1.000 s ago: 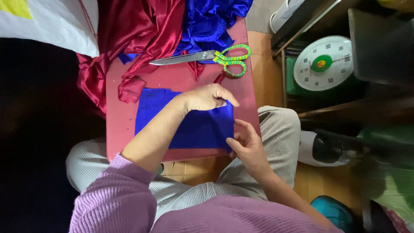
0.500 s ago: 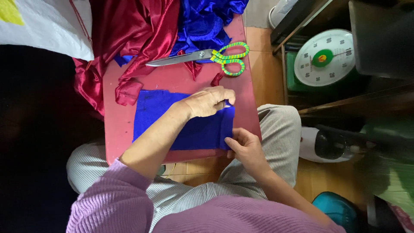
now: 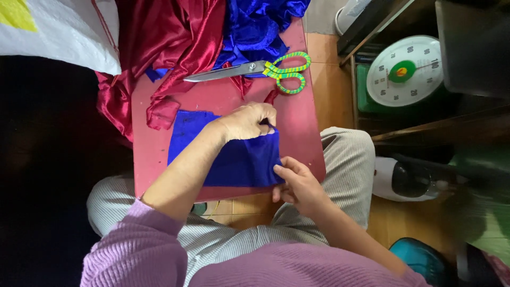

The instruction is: The person places a white paper template on a blue fabric and traces its outline with a black marker. They then use scissors to cut the blue fabric along the marked lines.

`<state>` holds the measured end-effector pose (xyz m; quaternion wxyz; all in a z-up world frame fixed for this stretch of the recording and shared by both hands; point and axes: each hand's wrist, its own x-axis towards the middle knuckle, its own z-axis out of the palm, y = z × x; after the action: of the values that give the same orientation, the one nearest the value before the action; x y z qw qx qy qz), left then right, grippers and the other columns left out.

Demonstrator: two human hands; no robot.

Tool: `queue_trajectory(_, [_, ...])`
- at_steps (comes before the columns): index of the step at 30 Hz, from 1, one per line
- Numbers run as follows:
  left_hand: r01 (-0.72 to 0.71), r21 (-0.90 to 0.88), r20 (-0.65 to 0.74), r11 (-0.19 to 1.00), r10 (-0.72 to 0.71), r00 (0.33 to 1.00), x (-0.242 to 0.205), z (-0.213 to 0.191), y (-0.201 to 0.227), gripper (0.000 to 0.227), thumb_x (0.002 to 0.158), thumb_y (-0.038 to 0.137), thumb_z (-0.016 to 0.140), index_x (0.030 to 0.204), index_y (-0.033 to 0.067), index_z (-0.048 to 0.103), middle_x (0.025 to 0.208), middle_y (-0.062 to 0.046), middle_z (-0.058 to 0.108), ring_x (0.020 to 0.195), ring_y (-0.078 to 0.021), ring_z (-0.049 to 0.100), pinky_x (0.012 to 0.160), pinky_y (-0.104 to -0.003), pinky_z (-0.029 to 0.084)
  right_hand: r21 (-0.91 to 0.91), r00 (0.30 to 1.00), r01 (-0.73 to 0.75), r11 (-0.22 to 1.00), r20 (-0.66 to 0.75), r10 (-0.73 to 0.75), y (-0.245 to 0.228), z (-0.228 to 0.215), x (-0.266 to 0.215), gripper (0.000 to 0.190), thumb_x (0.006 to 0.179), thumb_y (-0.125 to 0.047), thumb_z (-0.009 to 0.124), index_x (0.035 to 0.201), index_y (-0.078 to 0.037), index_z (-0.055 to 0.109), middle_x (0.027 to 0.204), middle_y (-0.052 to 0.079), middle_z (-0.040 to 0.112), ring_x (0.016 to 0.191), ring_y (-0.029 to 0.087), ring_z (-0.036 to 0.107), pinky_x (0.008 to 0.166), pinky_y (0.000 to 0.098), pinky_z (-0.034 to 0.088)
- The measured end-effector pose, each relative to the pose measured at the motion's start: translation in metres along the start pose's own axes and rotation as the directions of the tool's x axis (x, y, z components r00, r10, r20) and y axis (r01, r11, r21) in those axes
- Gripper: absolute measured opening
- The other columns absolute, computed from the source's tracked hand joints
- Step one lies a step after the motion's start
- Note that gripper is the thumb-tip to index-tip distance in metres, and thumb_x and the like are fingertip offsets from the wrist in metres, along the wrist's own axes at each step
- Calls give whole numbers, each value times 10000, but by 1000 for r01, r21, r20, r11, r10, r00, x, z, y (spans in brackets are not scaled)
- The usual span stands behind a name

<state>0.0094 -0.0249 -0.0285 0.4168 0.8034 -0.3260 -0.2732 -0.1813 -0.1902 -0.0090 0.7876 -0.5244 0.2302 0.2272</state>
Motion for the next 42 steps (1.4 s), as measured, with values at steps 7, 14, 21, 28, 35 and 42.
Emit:
queue_trajectory(7, [44, -156, -23, 987, -49, 999, 9, 22, -12, 105, 883, 196, 749, 987, 178, 754, 976, -85, 779, 1003, -310, 728, 886, -452, 564, -233, 968, 148, 961, -162, -189, -2, -9, -9, 172, 995, -102, 655, 880, 25, 664, 612, 131, 586, 343, 228, 614, 253, 201, 310])
queue_trajectory(14, [148, 387, -147, 910, -98, 984, -3, 18, 20, 170, 908, 356, 707, 1048, 260, 713, 996, -20, 788, 1016, -272, 736, 907, -477, 583, -546, 956, 142, 826, -141, -258, -17, -22, -7, 223, 976, -162, 699, 846, 20, 700, 458, 169, 609, 319, 246, 612, 277, 274, 368])
queue_trajectory(21, [194, 422, -589, 886, 105, 801, -49, 18, 25, 311, 916, 391, 733, 1138, 182, 672, 1032, -31, 655, 1033, -259, 612, 865, -422, 497, -959, 850, 149, 240, 0, -527, -99, -45, 19, 250, 989, -384, 710, 946, -138, 730, 667, 98, 656, 619, 254, 654, 554, 388, 485])
queue_trajectory(28, [-68, 711, -420, 700, 501, 756, -103, 101, 48, 186, 897, 283, 676, 985, 121, 701, 1009, -81, 649, 997, -280, 577, 839, -413, 455, -767, 523, 377, -519, 639, -565, -164, -27, 148, 173, 913, -148, 779, 1066, -85, 727, 1093, 113, 677, 1067, 338, 671, 823, 437, 598])
queue_trajectory(35, [-64, 614, -523, 787, 465, 714, -112, 122, 54, 331, 861, 259, 741, 1105, 39, 704, 1147, -144, 681, 1100, -318, 604, 927, -430, 470, -684, 679, 421, -596, 673, -293, -185, -11, 183, 293, 835, -108, 746, 1100, -78, 626, 1098, 167, 668, 1108, 389, 650, 905, 486, 557])
queue_trajectory(42, [-155, 594, -500, 789, 513, 697, -113, 120, 44, 232, 830, 224, 766, 998, 68, 732, 1040, -115, 702, 1035, -302, 622, 887, -419, 478, -813, 851, 404, -419, 502, -155, -199, 10, 190, 523, 785, -83, 692, 1269, -136, 498, 1169, 192, 661, 1147, 464, 632, 872, 611, 553])
